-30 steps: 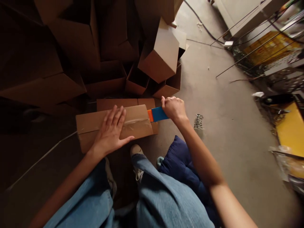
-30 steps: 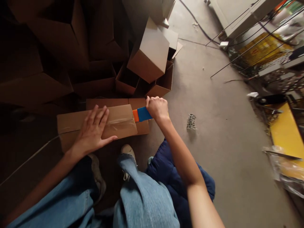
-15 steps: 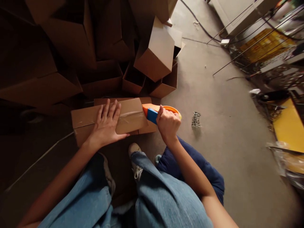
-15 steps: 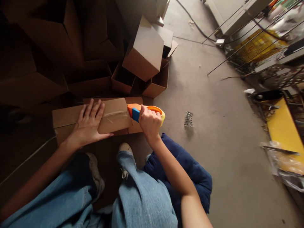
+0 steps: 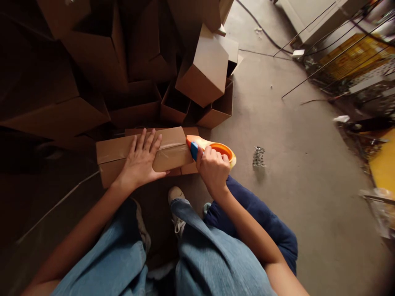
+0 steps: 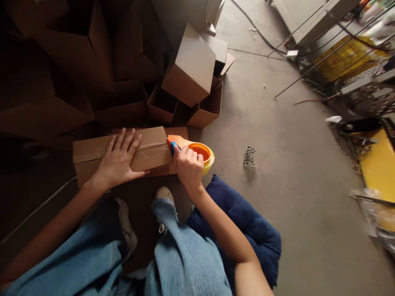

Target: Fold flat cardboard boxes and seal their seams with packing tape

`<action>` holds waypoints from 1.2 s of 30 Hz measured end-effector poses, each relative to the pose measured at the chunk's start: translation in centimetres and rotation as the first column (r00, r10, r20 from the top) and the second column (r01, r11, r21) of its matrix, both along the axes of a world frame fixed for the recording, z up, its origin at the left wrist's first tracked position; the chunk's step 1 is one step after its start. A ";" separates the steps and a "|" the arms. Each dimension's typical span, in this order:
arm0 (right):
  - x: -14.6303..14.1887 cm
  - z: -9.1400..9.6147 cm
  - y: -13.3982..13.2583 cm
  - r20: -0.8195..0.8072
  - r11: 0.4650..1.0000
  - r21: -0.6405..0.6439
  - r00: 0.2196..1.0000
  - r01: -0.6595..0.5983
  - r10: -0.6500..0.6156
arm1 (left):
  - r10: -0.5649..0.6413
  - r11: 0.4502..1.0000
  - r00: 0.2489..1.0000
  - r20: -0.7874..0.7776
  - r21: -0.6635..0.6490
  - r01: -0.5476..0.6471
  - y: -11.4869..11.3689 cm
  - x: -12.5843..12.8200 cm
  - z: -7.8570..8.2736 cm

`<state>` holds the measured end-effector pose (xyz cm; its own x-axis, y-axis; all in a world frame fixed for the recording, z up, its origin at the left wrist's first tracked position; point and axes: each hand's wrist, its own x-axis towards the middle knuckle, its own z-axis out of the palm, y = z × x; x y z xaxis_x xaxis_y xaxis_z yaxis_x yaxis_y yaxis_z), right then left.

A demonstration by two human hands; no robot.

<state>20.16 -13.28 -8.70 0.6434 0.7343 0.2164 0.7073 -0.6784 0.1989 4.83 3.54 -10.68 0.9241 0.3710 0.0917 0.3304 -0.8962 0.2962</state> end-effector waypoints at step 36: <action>15.1 -3.2 -4.3 -0.767 0.920 0.390 0.547 -0.016 0.335 | -0.080 0.997 0.992 0.093 0.022 0.078 0.6 -2.5 -1.1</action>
<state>35.22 -17.58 -11.85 0.5214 0.8478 -0.0966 0.5645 -0.4276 -0.7061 2.31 4.10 -11.75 0.9375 0.2946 0.1852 0.2299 -0.9239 0.3059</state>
